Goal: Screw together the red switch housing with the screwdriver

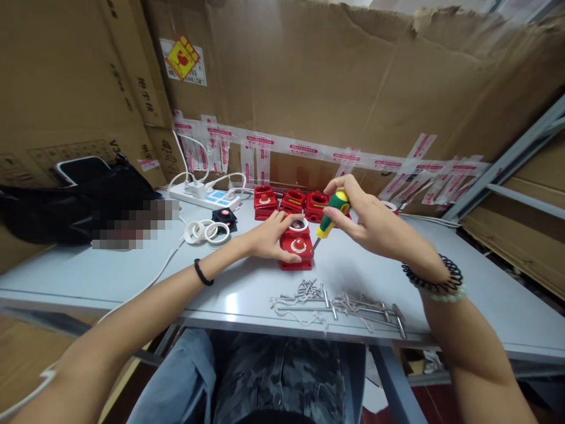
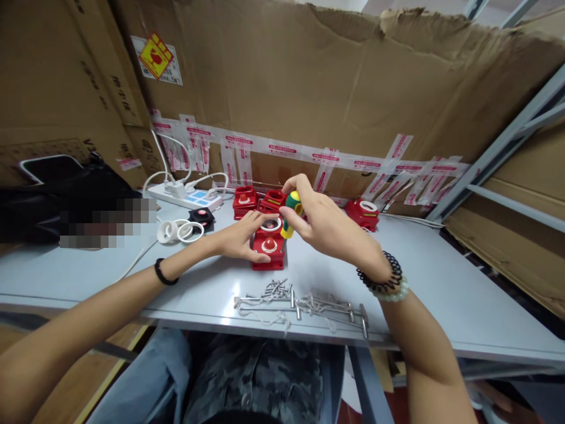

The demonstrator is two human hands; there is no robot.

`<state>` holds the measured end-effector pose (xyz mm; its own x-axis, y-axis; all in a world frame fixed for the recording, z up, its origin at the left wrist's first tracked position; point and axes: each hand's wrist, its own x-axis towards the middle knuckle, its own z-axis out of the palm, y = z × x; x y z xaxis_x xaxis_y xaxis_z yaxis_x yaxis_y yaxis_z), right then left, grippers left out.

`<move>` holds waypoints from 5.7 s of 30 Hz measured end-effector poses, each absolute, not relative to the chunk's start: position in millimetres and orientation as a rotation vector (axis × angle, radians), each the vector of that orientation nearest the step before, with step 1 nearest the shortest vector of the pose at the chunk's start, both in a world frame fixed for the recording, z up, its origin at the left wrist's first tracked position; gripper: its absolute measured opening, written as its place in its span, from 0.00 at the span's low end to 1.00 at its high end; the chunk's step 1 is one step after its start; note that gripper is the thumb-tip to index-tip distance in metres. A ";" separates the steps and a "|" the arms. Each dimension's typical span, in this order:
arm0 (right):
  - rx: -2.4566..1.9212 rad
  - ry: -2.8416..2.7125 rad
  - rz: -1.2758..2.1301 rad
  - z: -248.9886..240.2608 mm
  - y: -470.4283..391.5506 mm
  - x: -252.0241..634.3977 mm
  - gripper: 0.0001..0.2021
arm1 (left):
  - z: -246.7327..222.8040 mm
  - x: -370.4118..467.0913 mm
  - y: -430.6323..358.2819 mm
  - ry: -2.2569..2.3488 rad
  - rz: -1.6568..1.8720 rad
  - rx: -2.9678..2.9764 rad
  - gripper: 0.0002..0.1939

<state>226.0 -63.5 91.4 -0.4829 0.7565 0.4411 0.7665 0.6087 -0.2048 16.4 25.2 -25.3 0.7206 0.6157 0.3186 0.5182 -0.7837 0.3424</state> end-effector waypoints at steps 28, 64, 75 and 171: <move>-1.174 -2.193 0.075 82.3 -51.5 221.3 0.10 | -22.2 15.6 21.7 0.911 0.614 2.696 0.50; -1.037 -2.171 0.275 83.3 -52.2 220.7 0.08 | -24.6 15.4 23.7 0.905 0.622 2.689 0.51; -1.063 -2.025 0.190 79.8 -42.3 226.5 0.16 | -24.6 15.5 23.7 0.897 0.613 2.705 0.51; -1.136 -2.008 0.250 76.0 -52.2 217.1 0.16 | -27.3 15.1 26.2 0.883 0.652 2.705 0.49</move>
